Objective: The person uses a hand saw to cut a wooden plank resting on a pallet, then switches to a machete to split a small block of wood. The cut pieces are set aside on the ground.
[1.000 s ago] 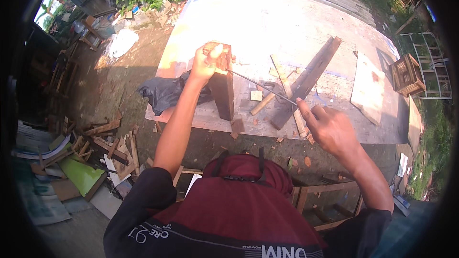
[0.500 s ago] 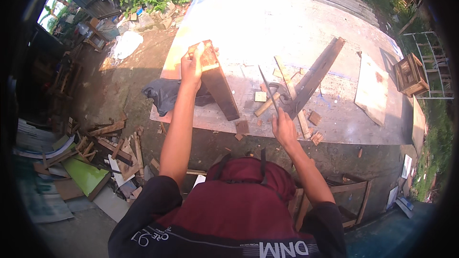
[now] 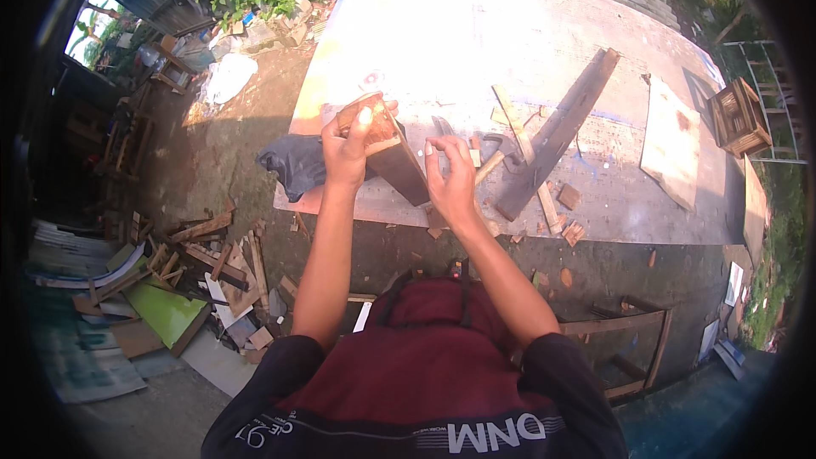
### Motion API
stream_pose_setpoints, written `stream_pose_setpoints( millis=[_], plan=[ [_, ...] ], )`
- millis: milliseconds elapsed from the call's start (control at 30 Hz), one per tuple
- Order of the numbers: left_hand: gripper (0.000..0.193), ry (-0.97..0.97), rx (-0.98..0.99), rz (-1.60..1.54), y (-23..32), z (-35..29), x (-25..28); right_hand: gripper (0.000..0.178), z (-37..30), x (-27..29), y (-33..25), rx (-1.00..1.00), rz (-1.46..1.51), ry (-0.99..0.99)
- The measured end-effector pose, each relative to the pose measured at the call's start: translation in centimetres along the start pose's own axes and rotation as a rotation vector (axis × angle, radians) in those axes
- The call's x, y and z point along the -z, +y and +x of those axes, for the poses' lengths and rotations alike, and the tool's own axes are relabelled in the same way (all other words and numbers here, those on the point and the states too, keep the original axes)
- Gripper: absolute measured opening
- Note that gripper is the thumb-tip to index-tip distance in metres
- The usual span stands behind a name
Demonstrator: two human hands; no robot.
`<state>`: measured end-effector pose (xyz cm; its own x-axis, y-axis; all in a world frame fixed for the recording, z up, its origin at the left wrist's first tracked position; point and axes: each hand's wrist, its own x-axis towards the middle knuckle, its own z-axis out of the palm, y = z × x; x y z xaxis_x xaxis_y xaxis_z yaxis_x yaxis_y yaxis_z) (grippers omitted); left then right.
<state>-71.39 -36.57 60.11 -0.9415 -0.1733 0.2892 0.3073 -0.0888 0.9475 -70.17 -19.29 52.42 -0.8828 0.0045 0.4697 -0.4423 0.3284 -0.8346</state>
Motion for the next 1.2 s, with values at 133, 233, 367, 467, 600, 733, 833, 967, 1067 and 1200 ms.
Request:
stream_pose_setpoints(
  millis=[133, 233, 367, 467, 600, 733, 833, 967, 1067, 1200],
  plan=[
    [0.042, 0.002, -0.052, -0.073, 0.4, -0.6, -1.5, 0.021, 1.6, 0.6, -6.2, -0.004, 0.222, 0.082],
    [0.038, 0.004, -0.062, -0.075, 0.5, -0.8, -1.7, 0.023, 1.2, 0.4, -6.8, 0.051, 0.219, 0.101],
    [0.035, 0.039, -0.076, -0.095, -0.2, -0.9, -1.9, 0.020, 0.7, -0.1, -7.1, 0.105, 0.188, 0.182],
    [0.033, 0.073, -0.116, -0.075, -1.0, -0.8, -1.7, 0.018, 0.4, -0.4, -7.5, 0.181, 0.138, 0.112],
    [0.032, 0.117, -0.128, -0.067, -1.1, -0.5, -2.1, 0.021, 0.6, -1.0, -8.2, 0.109, 0.247, 0.260],
    [0.032, 0.109, -0.135, -0.058, -1.0, -0.7, -1.8, 0.026, 0.6, -1.3, -6.2, 0.041, 0.341, 0.167],
    [0.033, 0.107, -0.172, -0.022, -1.4, -0.7, -1.5, 0.031, 0.9, -1.4, -5.9, 0.065, 0.360, 0.131],
    [0.032, 0.080, -0.153, -0.044, -0.8, -1.1, -1.7, 0.035, 1.8, -0.5, -5.6, 0.076, 0.469, -0.010],
    [0.031, 0.089, -0.166, -0.036, -0.8, -1.4, -1.4, 0.042, 2.4, 0.4, -5.2, 0.021, 0.527, -0.190],
    [0.032, 0.090, -0.171, -0.057, -0.4, -1.8, -1.7, 0.039, 3.1, 1.4, -5.3, -0.004, 0.538, -0.301]
  ],
)
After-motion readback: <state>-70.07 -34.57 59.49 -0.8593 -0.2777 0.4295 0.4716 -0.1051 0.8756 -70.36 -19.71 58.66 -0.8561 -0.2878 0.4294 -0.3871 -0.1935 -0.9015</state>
